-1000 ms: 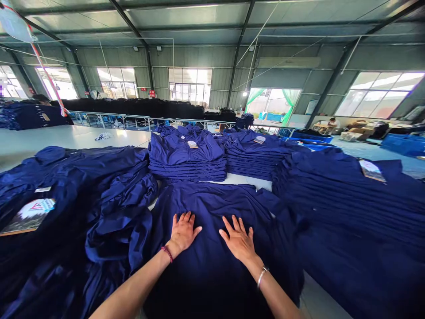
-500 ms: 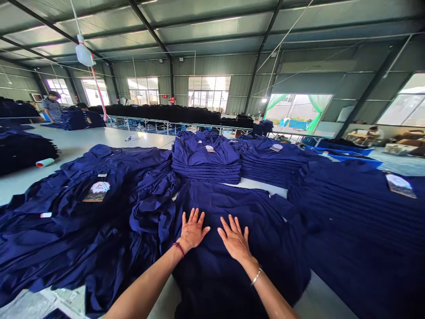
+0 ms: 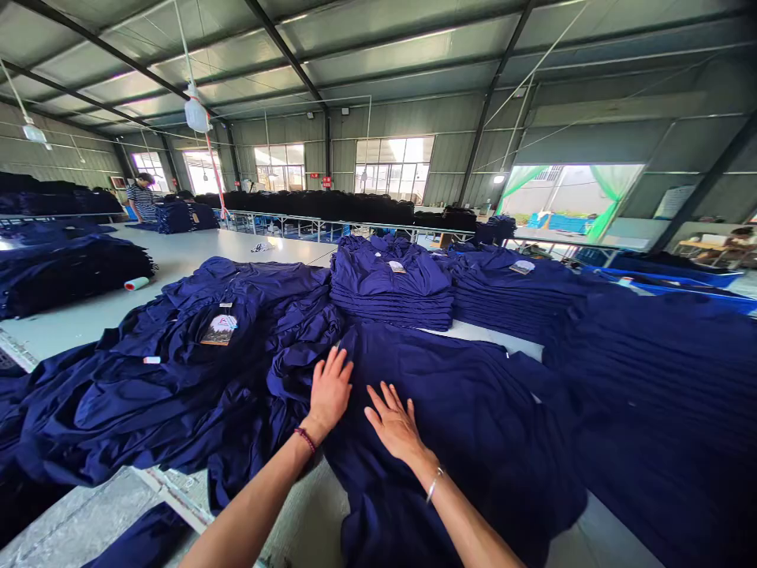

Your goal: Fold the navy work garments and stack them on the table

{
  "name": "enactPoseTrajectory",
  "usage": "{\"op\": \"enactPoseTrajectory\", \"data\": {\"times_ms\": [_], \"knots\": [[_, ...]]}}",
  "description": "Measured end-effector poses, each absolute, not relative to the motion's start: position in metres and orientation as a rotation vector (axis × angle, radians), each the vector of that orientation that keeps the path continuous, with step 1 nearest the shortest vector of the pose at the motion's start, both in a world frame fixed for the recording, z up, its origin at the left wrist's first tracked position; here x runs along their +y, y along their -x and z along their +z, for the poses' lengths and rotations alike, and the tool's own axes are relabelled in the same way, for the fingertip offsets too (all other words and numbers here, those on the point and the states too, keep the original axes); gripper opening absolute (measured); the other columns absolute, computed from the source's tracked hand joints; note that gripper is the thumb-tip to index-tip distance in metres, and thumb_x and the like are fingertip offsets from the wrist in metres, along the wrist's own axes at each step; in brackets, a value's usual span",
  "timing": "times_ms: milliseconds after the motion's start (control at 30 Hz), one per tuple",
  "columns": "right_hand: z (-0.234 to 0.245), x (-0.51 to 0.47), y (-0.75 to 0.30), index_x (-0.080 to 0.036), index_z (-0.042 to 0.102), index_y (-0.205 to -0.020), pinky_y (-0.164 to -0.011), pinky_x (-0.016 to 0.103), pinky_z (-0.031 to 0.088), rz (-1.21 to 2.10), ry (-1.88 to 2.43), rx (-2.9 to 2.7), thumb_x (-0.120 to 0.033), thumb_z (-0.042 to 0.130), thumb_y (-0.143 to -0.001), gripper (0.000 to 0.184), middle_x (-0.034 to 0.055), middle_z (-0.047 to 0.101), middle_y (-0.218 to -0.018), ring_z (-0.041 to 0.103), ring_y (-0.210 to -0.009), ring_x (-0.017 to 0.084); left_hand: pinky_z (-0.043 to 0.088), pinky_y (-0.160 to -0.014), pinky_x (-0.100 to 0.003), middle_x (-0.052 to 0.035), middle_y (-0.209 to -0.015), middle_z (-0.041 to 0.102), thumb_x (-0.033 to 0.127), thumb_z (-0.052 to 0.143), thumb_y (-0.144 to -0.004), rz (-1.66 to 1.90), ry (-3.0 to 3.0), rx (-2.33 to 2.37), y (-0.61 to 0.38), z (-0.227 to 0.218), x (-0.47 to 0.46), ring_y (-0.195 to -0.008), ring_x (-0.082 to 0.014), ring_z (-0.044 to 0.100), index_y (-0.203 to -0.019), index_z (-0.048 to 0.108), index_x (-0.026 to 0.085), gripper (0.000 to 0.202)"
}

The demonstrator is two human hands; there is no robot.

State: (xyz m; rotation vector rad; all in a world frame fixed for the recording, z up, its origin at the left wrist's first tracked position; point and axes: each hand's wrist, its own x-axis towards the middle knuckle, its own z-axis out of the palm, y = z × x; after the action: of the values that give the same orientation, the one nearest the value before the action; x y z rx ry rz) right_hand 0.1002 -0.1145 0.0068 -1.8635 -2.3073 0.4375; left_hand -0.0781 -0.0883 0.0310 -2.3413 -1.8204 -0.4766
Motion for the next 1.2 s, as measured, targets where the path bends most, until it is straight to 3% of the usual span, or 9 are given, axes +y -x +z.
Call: {"op": "enactPoseTrajectory", "data": {"times_ms": [200, 367, 500, 733, 900, 967, 1067, 1133, 1200], "knots": [[0.000, -0.114, -0.053, -0.042, 0.020, -0.154, -0.119, 0.061, 0.007, 0.467, 1.538, -2.520, -0.052, 0.028, -0.099, 0.056, -0.0038, 0.009, -0.166, 0.004, -0.153, 0.024, 0.015, -0.118, -0.063, -0.0125, -0.162, 0.026, 0.009, 0.039, -0.085, -0.391, 1.914, -2.036, 0.152, 0.048, -0.091, -0.151, -0.0303, 0.014, -0.153, 0.033, 0.023, 0.070], [-0.013, -0.116, -0.053, -0.040, 0.028, -0.152, -0.117, 0.064, -0.003, 0.510, 1.571, -2.585, -0.055, 0.026, -0.099, 0.056, -0.0040, 0.012, -0.165, 0.004, -0.153, 0.025, 0.048, -0.099, -0.042, -0.0150, -0.152, 0.042, 0.003, 0.040, -0.085, -0.325, 1.852, -2.217, 0.194, 0.050, -0.094, -0.136, -0.0282, 0.044, -0.152, 0.034, 0.027, 0.072], [-0.007, -0.114, -0.053, -0.039, 0.028, -0.153, -0.116, 0.066, -0.001, 0.595, 1.604, -2.598, -0.053, 0.031, -0.097, 0.057, -0.0033, 0.010, -0.166, 0.003, -0.153, 0.026, 0.050, -0.087, -0.030, -0.0105, -0.118, 0.065, 0.000, 0.043, -0.083, -0.340, 1.895, -2.237, 0.207, 0.077, -0.090, -0.106, -0.0219, 0.061, -0.140, 0.053, 0.027, 0.064], [0.004, -0.120, -0.037, -0.027, 0.046, -0.146, -0.119, 0.061, 0.010, 0.524, 1.598, -2.484, -0.043, 0.045, -0.093, 0.055, 0.0036, 0.013, -0.166, 0.005, -0.152, 0.028, 0.045, -0.088, -0.036, -0.0048, -0.117, 0.067, 0.006, 0.041, -0.089, -0.705, 1.861, -1.840, 0.187, 0.172, -0.072, -0.111, -0.0237, 0.055, -0.118, 0.070, 0.031, 0.048], [0.008, -0.132, -0.029, -0.026, 0.030, -0.154, -0.120, 0.057, 0.013, 0.575, 1.598, -2.430, -0.045, 0.042, -0.094, 0.064, 0.0081, 0.017, -0.165, 0.014, -0.151, 0.028, 0.038, -0.104, -0.038, -0.0038, -0.126, 0.066, 0.019, 0.036, -0.099, -0.776, 2.145, -1.455, 0.125, 0.218, -0.068, -0.122, -0.0226, 0.050, -0.128, 0.064, 0.031, 0.042], [0.012, -0.140, -0.029, -0.027, 0.024, -0.156, -0.119, 0.057, 0.015, 0.633, 1.616, -2.420, -0.046, 0.044, -0.094, 0.068, 0.0104, 0.019, -0.164, 0.017, -0.151, 0.029, 0.028, -0.114, -0.043, -0.0031, -0.143, 0.054, 0.031, 0.037, -0.101, -0.766, 2.209, -1.290, 0.092, 0.221, -0.072, -0.137, -0.0245, 0.038, -0.144, 0.048, 0.034, 0.045], [0.016, -0.155, -0.036, -0.030, 0.025, -0.155, -0.119, 0.058, 0.015, 0.729, 1.568, -2.438, -0.041, 0.049, -0.091, 0.069, 0.0100, 0.024, -0.163, 0.022, -0.150, 0.028, 0.010, -0.120, -0.055, -0.0053, -0.163, 0.026, 0.059, 0.045, -0.094, -0.734, 2.300, -1.106, 0.049, 0.206, -0.078, -0.150, -0.0333, 0.012, -0.156, 0.024, 0.032, 0.071], [0.017, -0.166, -0.047, -0.030, 0.033, -0.153, -0.120, 0.054, 0.017, 0.770, 1.483, -2.439, -0.037, 0.051, -0.090, 0.066, 0.0078, 0.031, -0.161, 0.026, -0.148, 0.025, 0.009, -0.120, -0.055, -0.0061, -0.164, 0.023, 0.065, 0.044, -0.092, -0.703, 2.427, -1.067, 0.032, 0.185, -0.078, -0.150, -0.0335, 0.012, -0.157, 0.021, 0.031, 0.077], [0.016, -0.175, -0.062, -0.027, 0.047, -0.146, -0.120, 0.045, 0.024, 0.777, 1.406, -2.387, -0.037, 0.052, -0.090, 0.057, 0.0063, 0.041, -0.156, 0.035, -0.144, 0.022, 0.019, -0.120, -0.050, -0.0080, -0.160, 0.033, 0.061, 0.045, -0.094, -0.676, 2.586, -1.116, 0.027, 0.156, -0.074, -0.147, -0.0294, 0.027, -0.154, 0.030, 0.029, 0.070]]}}
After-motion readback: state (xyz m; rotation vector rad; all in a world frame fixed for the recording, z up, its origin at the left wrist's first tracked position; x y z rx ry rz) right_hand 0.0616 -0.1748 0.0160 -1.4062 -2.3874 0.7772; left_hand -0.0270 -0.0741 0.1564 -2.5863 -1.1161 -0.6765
